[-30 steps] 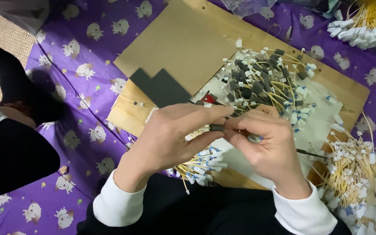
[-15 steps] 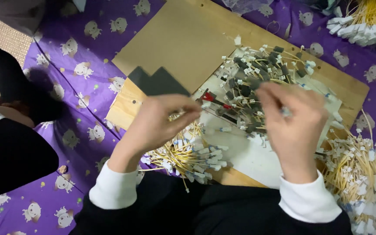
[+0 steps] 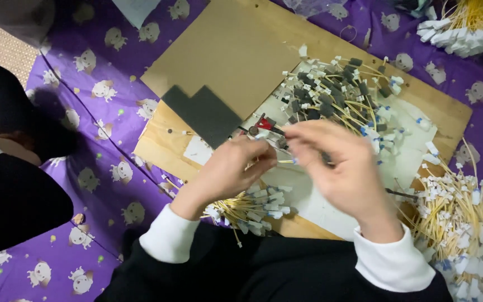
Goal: Assembling small electronic components by inserting wires into plastic tubes while sitting on the floor.
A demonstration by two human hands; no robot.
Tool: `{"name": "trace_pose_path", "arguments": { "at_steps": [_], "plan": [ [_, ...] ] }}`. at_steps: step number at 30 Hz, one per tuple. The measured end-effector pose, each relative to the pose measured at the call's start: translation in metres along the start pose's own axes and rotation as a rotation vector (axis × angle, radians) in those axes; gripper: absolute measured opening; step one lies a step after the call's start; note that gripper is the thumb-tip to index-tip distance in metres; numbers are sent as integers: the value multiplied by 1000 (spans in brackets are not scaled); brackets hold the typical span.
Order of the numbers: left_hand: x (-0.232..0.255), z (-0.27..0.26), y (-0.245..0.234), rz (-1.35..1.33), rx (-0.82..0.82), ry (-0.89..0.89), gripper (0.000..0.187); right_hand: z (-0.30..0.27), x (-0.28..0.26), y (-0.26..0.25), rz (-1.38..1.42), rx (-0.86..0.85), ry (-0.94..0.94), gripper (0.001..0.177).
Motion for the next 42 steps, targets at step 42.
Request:
{"name": "trace_pose_path", "arguments": {
  "at_steps": [42],
  "plan": [
    [-107,-15,-28,566,299,-768,47,-2,47,14,-300,177,228,18]
  ]
}}
Point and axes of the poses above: each hand's wrist, its own z-axis towards the middle knuckle, its own y-axis out of the palm, x = y × z, the point moved 5 cm from there along z, towards the middle knuckle, and after that the axes turned 15 degrees about z, right-handed, at the moved point
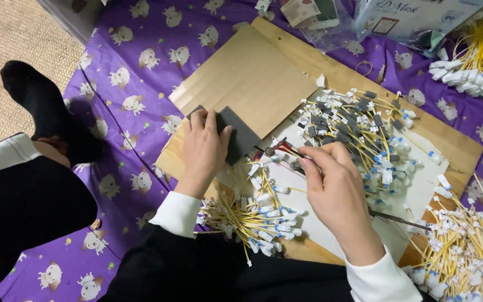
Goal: Assembling small electronic components by inserting wires into plastic tubes while sitting on the floor.
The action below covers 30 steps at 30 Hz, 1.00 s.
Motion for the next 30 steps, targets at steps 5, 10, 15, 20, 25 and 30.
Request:
{"name": "trace_pose_path", "arguments": {
  "at_steps": [5,10,15,20,25,30],
  "plan": [
    [3,7,13,152,28,-43,42,2,0,1,12,-20,16,20],
    [-4,11,21,14,-38,-111,34,2,2,0,18,-23,27,20],
    [-7,14,32,-127,-120,-242,27,3,-1,-2,46,-29,10,19],
    [-9,14,36,-191,-83,-255,32,1,-3,-3,56,-23,-3,18],
    [2,-13,-14,-524,356,3,32,2,-3,-7,61,-1,-26,15],
    [9,-39,-23,-1295,163,-135,27,1,-4,-8,117,26,-26,11]
  ]
}}
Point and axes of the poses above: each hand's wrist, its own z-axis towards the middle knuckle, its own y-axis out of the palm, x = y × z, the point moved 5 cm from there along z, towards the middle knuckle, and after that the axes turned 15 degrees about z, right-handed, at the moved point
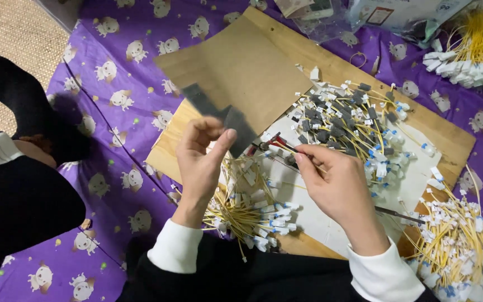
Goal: Assembling small electronic components by inserting wires into plastic tubes while sitting on the floor.
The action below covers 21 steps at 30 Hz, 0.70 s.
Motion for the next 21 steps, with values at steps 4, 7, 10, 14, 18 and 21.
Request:
{"name": "trace_pose_path", "arguments": {
  "at_steps": [4,7,10,14,18,21],
  "plan": [
    [10,-15,18,-226,-172,-134,44,1,-4,-1,10,-16,-9,11],
    [-7,-29,37,-232,-309,-284,25,2,-12,-1,26,-23,-20,12],
    [-7,-40,51,-236,-383,-390,22,1,-14,-1,37,-33,-21,13],
    [-5,-47,60,-255,-415,-443,24,1,-15,-2,29,-35,-16,13],
    [-2,-46,63,-263,-395,-462,25,1,-17,-3,29,-38,-5,13],
    [-3,-46,65,-248,-389,-478,23,1,-12,-3,32,-42,-16,14]
  ]
}}
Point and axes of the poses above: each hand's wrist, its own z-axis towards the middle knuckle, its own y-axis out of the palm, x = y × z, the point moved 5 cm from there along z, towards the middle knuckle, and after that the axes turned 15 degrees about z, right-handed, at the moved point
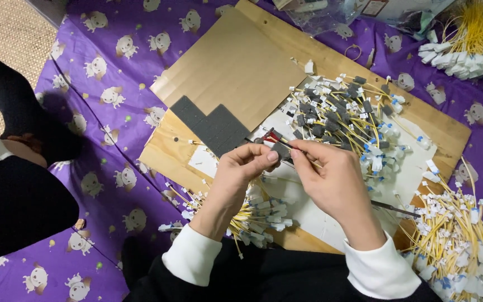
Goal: Assembling small electronic components by inserting wires into plastic tubes while sitting on the floor.
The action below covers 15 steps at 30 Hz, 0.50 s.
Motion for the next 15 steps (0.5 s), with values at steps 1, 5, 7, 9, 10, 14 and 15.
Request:
{"name": "trace_pose_path", "arguments": {
  "at_steps": [1,5,7,9,10,14,15],
  "plan": [
    [-1,0,0,0,-1,-1,23,0,-1,0,0,0,1,14],
    [1,0,3,19,16,-13,25,0,-1,0,1,1,-2,14],
    [1,1,5,27,26,-10,25,0,0,0,3,-1,-1,14],
    [-2,6,4,54,51,-9,28,0,-1,0,2,9,-7,13],
    [2,5,5,55,51,-9,28,0,-2,0,2,9,-7,13],
    [6,5,6,134,100,7,30,0,5,0,30,-10,-3,15],
    [6,7,5,173,109,11,31,0,9,0,36,-18,1,15]
  ]
}}
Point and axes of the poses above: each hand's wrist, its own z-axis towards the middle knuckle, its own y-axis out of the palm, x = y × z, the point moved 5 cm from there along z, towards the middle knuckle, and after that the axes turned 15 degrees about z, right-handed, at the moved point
